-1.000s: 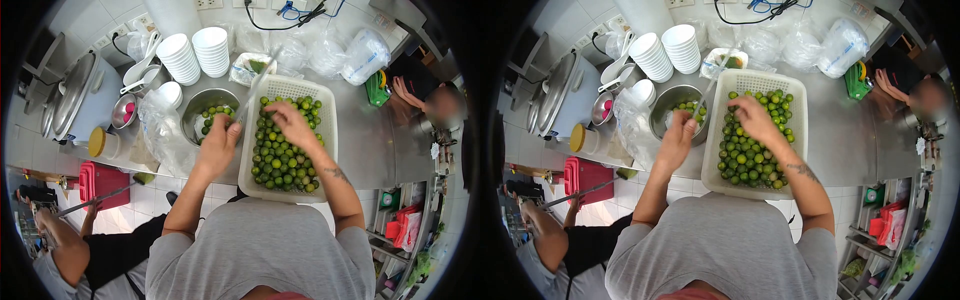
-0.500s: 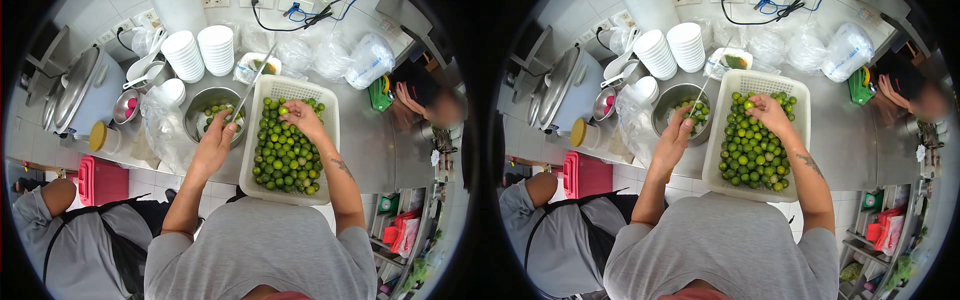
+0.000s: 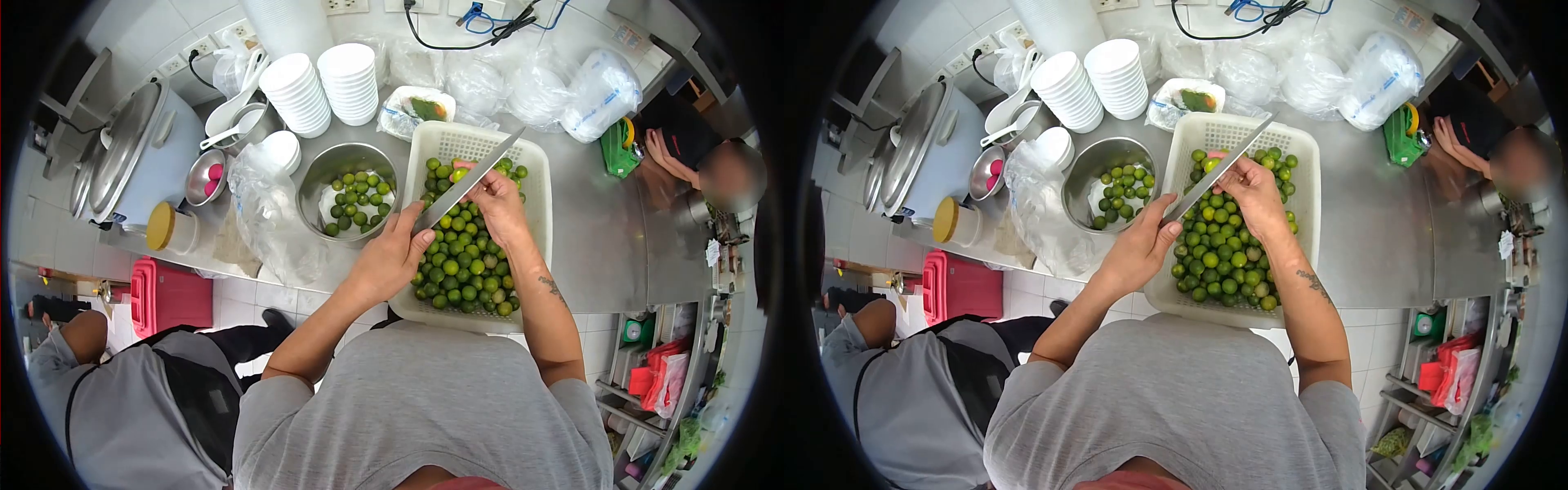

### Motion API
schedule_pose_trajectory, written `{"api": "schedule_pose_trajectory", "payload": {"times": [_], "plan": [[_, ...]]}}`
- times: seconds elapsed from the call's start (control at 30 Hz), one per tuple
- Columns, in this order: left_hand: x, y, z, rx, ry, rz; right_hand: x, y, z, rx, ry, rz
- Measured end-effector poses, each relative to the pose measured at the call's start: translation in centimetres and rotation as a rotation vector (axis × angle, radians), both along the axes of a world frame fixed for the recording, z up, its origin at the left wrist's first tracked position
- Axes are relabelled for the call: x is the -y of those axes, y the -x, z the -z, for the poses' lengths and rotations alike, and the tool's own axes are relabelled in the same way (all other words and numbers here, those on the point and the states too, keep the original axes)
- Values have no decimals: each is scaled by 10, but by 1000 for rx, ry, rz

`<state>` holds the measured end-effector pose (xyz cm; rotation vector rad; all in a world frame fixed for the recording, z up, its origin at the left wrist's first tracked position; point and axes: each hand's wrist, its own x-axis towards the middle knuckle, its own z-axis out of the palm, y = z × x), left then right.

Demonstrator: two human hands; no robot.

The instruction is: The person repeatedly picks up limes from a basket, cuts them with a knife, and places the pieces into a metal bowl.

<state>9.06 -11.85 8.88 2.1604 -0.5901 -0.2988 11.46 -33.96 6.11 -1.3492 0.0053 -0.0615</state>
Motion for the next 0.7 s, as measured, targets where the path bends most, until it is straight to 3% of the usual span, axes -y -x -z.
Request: {"api": "schedule_pose_trajectory", "payload": {"times": [0.3,0.7], "plan": [[12,0,-21,-56,-144,-17,-23,9,4,-20,154,-141],[12,-14,2,-54,198,-15,-23,8,9,-60,88,-332]]}}
